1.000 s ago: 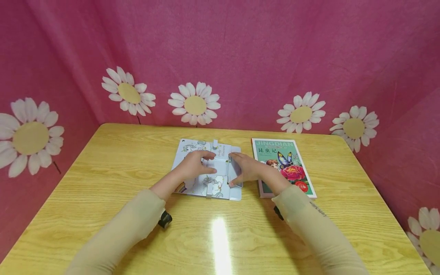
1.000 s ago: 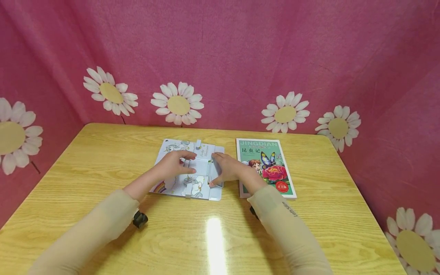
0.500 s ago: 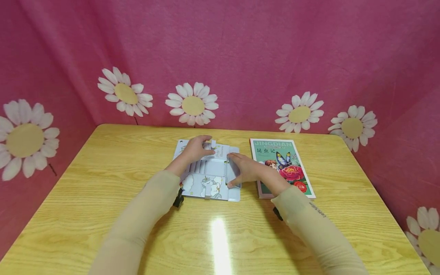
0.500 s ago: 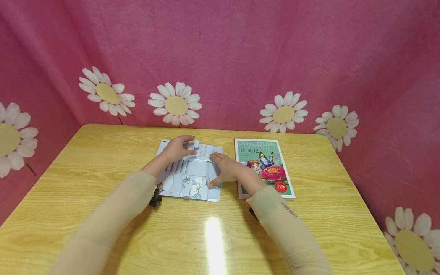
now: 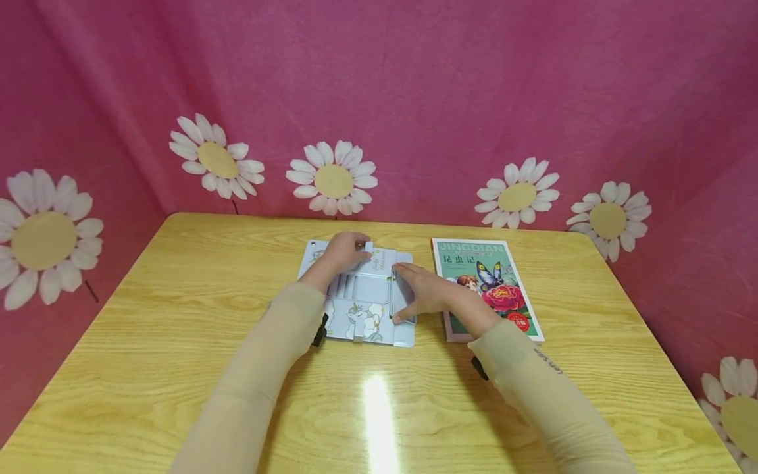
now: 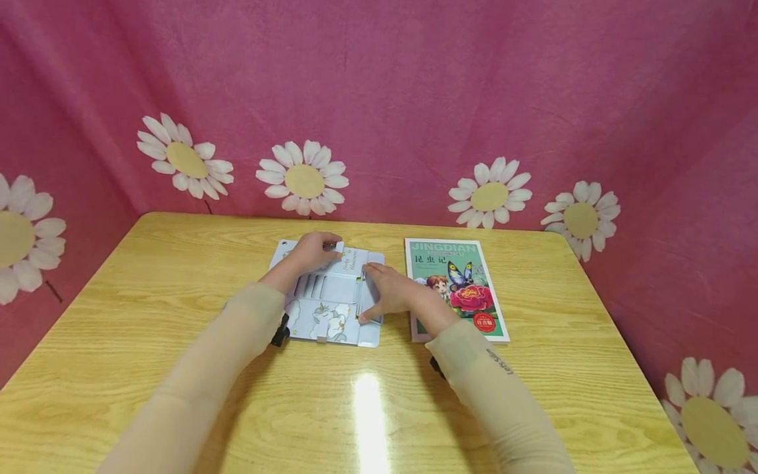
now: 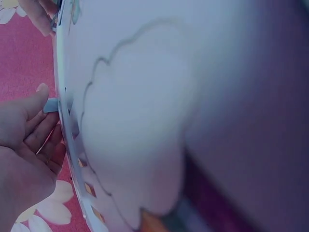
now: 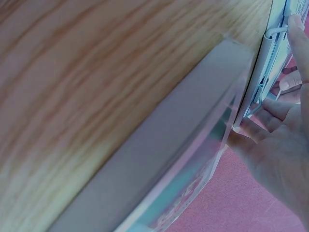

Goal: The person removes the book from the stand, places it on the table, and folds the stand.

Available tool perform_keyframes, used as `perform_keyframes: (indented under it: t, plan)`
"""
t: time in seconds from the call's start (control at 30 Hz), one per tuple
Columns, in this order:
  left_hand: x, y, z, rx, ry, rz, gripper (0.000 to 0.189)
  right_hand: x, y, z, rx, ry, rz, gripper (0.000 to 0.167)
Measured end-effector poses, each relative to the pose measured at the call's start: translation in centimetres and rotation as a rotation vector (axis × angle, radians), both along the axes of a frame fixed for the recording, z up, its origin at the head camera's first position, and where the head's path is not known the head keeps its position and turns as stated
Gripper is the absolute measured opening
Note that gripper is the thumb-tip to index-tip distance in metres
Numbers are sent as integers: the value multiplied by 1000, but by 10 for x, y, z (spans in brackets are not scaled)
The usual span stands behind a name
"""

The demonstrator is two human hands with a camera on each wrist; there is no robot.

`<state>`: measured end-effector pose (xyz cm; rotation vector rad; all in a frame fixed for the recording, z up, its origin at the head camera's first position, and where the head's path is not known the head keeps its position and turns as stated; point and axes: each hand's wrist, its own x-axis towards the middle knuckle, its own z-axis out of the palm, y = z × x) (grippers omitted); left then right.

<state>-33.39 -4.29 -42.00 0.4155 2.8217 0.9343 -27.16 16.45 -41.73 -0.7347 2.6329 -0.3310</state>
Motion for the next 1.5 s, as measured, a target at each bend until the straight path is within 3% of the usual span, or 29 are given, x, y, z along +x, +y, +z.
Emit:
perform_keyframes:
  t: [0.2, 0.5, 0.73, 0.9, 1.03, 1.17, 1.33, 1.5]
  plan:
    - [-3, 2, -3, -1, 0, 49, 41, -1, -1, 0, -1, 0, 3, 113]
    - [-2, 3, 1, 1, -23, 65, 45, -3, -3, 6, 25, -20, 9, 115]
    - [6, 5, 13, 1, -28, 24, 56, -6, 5, 13, -41, -42, 9, 113]
    - [14, 2, 27, 7, -28, -23, 64, -3, 16, 31, -104, -42, -14, 102]
    - [25, -3, 44, -22, 13, -67, 69, 6, 26, 54, -129, -47, -24, 94]
    - [42, -10, 63, -51, 69, -93, 71, 16, 35, 76, -106, 27, -7, 93]
    - [66, -23, 82, -51, 152, -104, 71, 32, 44, 95, -115, 114, -14, 86]
    - [98, -37, 93, -46, 269, -104, 72, 53, 56, 107, -186, 233, -31, 78]
